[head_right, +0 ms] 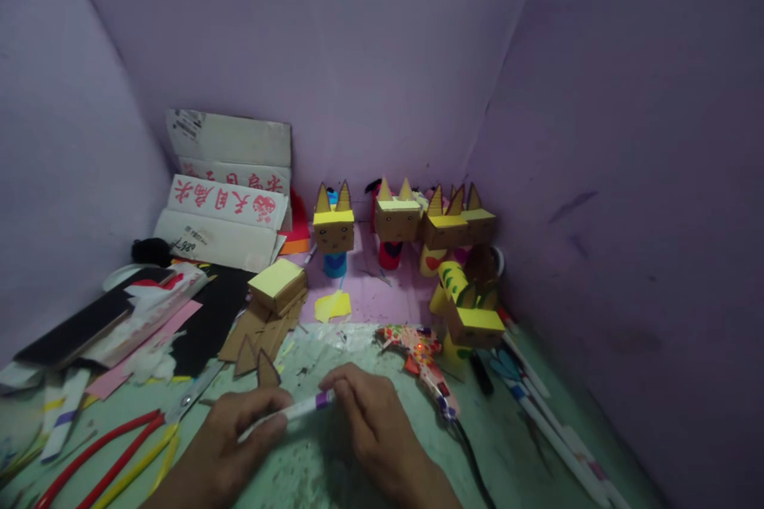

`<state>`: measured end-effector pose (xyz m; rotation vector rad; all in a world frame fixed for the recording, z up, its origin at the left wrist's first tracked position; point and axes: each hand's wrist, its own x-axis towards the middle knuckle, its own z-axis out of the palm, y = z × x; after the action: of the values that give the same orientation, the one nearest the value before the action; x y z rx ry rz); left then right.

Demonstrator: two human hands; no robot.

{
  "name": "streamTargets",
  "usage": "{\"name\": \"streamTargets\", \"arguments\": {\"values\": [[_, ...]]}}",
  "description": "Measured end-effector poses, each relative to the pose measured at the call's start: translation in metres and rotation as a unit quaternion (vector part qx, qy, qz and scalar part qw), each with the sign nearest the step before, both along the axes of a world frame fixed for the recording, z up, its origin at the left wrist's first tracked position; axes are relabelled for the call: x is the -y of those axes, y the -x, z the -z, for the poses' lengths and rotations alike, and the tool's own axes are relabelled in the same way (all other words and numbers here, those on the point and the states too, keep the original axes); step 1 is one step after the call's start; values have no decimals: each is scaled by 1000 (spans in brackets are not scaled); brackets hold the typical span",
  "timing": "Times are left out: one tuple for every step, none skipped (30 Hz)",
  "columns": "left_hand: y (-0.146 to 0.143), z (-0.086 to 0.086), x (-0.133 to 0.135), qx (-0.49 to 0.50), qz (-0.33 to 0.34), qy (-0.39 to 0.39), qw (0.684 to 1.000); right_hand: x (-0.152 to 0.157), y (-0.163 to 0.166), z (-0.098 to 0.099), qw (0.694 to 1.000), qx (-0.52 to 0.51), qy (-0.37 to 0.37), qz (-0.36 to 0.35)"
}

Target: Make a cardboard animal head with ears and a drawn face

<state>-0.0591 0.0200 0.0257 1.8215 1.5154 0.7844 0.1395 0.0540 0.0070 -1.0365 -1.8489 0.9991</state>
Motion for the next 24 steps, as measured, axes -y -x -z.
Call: {"name": "streamTargets", "arguments": {"values": [[-1,1,1,1,-14,6,1000,1,1,1,1000,12,-6,-3],[-2,1,2,-2,-21,2,1000,3,2,1,1000,20,-12,-3],[-3,1,4,-5,-23,-13,1000,3,2,1,1000,24,-15,-1],[-5,1,6,-9,-19,-33,999,4,3,0,1000,27,-16,2],[-6,1,7,-12,-8,-54,998,4,3,0,999,29,-16,7],[-7,1,8,-13,3,-72,997,5,4,0,999,33,-15,9],[-7,1,9,-12,13,-84,996,5,4,0,999,37,-14,7],[-7,2,9,-8,18,-87,996,6,4,1,999,40,-16,3],[-6,3,9,-2,22,-79,997,7,4,1,999,42,-19,-2],[-5,5,8,6,24,-62,998,8,4,2,999,43,-25,-6],[-4,7,7,16,23,-41,999,9,4,3,999,42,-31,-8],[-4,9,6,27,22,-18,999,11,4,4,999,38,-36,-6],[-4,11,5,40,22,5,999,13,4,4,999,31,-41,-3],[-4,12,5,53,26,22,998,14,4,4,999,19,-41,-2],[-6,12,5,64,30,31,997,16,5,4,999,-2,-34,2],[-8,11,6,68,37,33,996,17,6,4,999,-32,-14,15],[-10,8,7,65,47,27,996,19,7,3,997,-71,19,38],[-12,6,8,49,52,10,997,19,8,2,988,-117,62,74],[-12,3,8,18,55,-20,998,20,10,1,972,-169,111,117],[-11,0,7,-20,45,-64,997,20,11,0,951,-219,155,155],[-7,-3,6,-63,13,-115,991,19,13,-1,930,-263,185,179],[0,-6,3,-104,-47,-163,980,18,15,-1,914,-292,205,193],[9,-8,-1,-137,-124,-197,963,17,17,-1,906,-304,214,201],[19,-10,-5,-162,-209,-209,941,16,19,-1,906,-299,218,206]]}}
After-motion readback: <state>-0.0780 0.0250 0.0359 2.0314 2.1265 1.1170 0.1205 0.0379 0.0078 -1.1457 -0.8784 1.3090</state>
